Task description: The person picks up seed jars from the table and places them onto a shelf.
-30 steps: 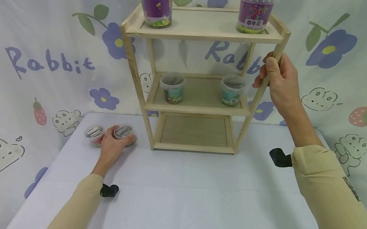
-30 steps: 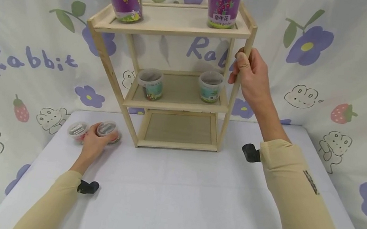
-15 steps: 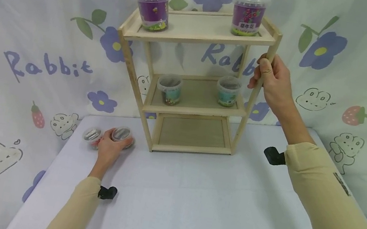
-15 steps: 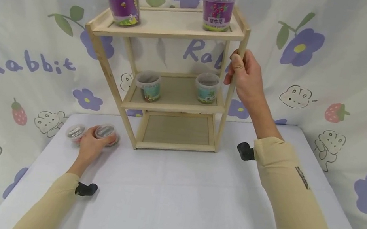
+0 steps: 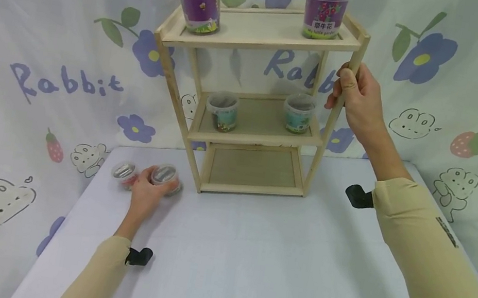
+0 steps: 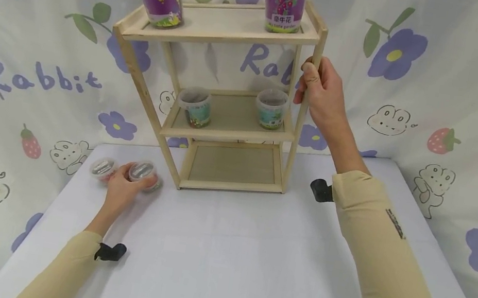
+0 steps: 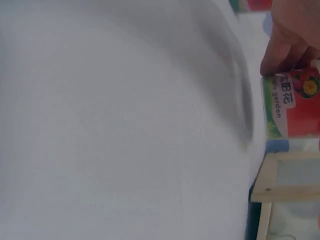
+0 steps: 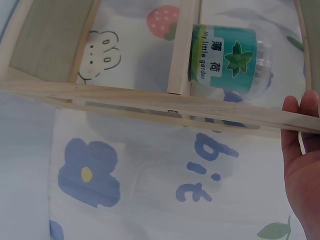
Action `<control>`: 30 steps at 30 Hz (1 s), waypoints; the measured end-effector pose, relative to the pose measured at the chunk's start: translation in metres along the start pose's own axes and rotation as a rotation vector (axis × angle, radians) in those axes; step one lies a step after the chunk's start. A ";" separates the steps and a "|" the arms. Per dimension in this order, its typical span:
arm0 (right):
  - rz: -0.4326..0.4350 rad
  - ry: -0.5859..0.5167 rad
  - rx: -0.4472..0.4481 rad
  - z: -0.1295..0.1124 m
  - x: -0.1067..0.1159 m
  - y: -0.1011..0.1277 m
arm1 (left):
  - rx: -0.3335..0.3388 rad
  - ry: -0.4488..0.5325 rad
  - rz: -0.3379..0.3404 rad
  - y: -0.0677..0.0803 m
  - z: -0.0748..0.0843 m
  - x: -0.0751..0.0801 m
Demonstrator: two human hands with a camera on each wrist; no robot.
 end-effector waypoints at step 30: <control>0.007 -0.046 -0.006 0.001 0.000 -0.001 | -0.110 0.134 -0.103 0.051 0.055 -0.024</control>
Point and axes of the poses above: each hand's wrist, its own y-axis away from the middle knuckle, its own x-axis out of the back of the hand, z = x × y, the point moved 4 cm from there along -y, towards the middle knuckle, and after that the axes turned 6 degrees about z, right-handed, at the moved point
